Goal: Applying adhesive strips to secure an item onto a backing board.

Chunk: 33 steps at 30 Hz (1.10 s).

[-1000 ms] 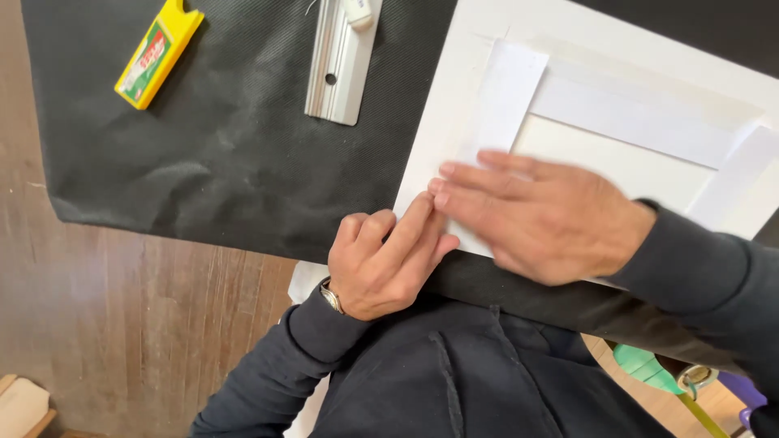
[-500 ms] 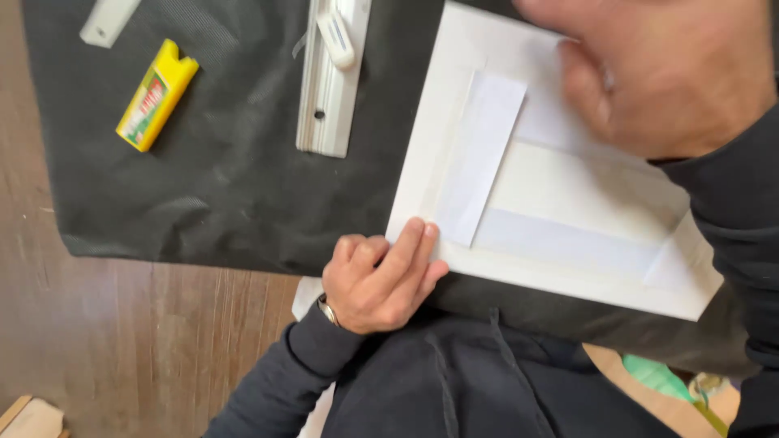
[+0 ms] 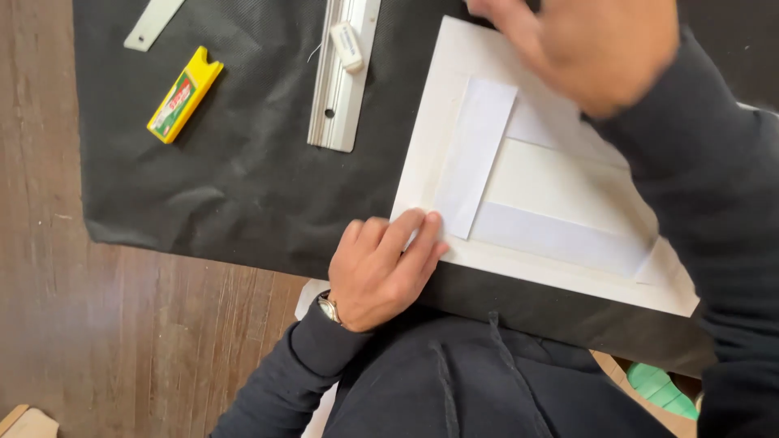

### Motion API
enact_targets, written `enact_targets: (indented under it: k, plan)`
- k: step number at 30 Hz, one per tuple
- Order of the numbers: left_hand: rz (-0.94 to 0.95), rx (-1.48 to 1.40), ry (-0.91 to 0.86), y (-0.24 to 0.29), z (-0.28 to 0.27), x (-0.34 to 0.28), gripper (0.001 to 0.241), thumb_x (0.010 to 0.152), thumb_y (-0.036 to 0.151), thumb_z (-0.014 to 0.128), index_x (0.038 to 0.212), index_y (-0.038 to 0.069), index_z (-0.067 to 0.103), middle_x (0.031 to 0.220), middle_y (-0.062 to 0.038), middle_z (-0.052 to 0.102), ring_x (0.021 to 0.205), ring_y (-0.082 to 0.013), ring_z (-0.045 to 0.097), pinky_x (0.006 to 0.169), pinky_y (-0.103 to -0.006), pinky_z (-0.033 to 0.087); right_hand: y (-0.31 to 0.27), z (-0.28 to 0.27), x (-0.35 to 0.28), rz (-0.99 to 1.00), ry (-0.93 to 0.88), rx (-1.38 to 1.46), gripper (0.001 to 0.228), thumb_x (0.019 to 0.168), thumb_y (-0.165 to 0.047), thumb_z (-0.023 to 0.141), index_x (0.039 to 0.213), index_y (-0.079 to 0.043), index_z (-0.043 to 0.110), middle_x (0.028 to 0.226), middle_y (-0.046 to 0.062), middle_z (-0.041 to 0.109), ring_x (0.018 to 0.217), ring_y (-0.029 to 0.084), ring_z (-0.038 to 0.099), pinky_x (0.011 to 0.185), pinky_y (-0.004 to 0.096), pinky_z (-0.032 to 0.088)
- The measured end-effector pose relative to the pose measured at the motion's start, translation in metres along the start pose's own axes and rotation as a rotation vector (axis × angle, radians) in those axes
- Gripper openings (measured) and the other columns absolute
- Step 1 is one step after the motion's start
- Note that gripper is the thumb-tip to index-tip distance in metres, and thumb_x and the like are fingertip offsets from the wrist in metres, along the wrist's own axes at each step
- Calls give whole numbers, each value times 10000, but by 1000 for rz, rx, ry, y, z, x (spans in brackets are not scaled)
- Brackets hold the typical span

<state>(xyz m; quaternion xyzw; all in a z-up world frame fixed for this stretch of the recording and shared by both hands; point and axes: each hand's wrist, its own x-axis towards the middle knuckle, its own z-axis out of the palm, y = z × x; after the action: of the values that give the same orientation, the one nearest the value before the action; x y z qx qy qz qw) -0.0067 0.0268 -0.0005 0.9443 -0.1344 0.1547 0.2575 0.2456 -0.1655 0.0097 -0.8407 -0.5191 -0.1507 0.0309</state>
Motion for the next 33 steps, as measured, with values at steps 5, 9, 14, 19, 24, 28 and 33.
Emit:
enact_targets:
  k: [5,9,14,19,24,28,33]
  plan:
    - [-118,-207,-27,4,-33,36,430,915,74,839,1315,50,682,1274,-89,635,897,-244,589,791,-363,497,-48,-71,-13,252,-119,702,226,1077,-217,768,1097,0,706,986,83,673,846,194,630,665,300,473]
    - [-98,-573,-52,9,-41,63,516,887,30,803,1353,8,581,1345,-150,577,1116,-339,633,973,-415,537,-67,-83,-56,623,-558,1286,165,895,-161,768,1048,-99,754,892,1,656,787,111,580,714,280,467]
    - [-324,-890,-238,16,-11,56,390,918,5,815,1272,76,668,1232,-66,683,952,-179,711,795,-273,619,-87,-102,-74,602,-294,1445,399,777,-114,832,1137,-100,660,1045,6,576,939,106,526,885,268,474]
    - [-418,-1361,-134,26,12,44,282,1057,-32,740,1298,60,625,1324,-22,642,1189,-137,711,1049,-281,653,-102,-107,-94,698,-90,1026,401,786,2,822,1162,-73,706,1126,57,647,1033,164,667,903,292,554]
    - [-307,-1077,-151,34,8,54,332,1019,15,791,1307,69,638,1301,-40,664,1146,-138,712,924,-240,634,-103,-108,-105,692,-19,947,379,840,0,841,1190,-72,715,1158,74,653,1065,184,686,911,297,590]
    - [-415,-1154,-234,36,9,57,322,1040,0,741,1337,65,635,1285,-48,710,1177,-154,726,988,-259,639,-103,-116,-101,713,31,950,383,828,-34,854,1176,-65,696,1140,74,645,1070,182,692,939,300,597]
    - [-264,-925,-159,38,5,60,365,1008,19,781,1336,86,637,1308,-45,692,1104,-145,719,864,-232,609,-100,-119,-96,645,6,815,407,758,-14,877,1129,-20,710,1070,121,658,989,231,691,844,322,579]
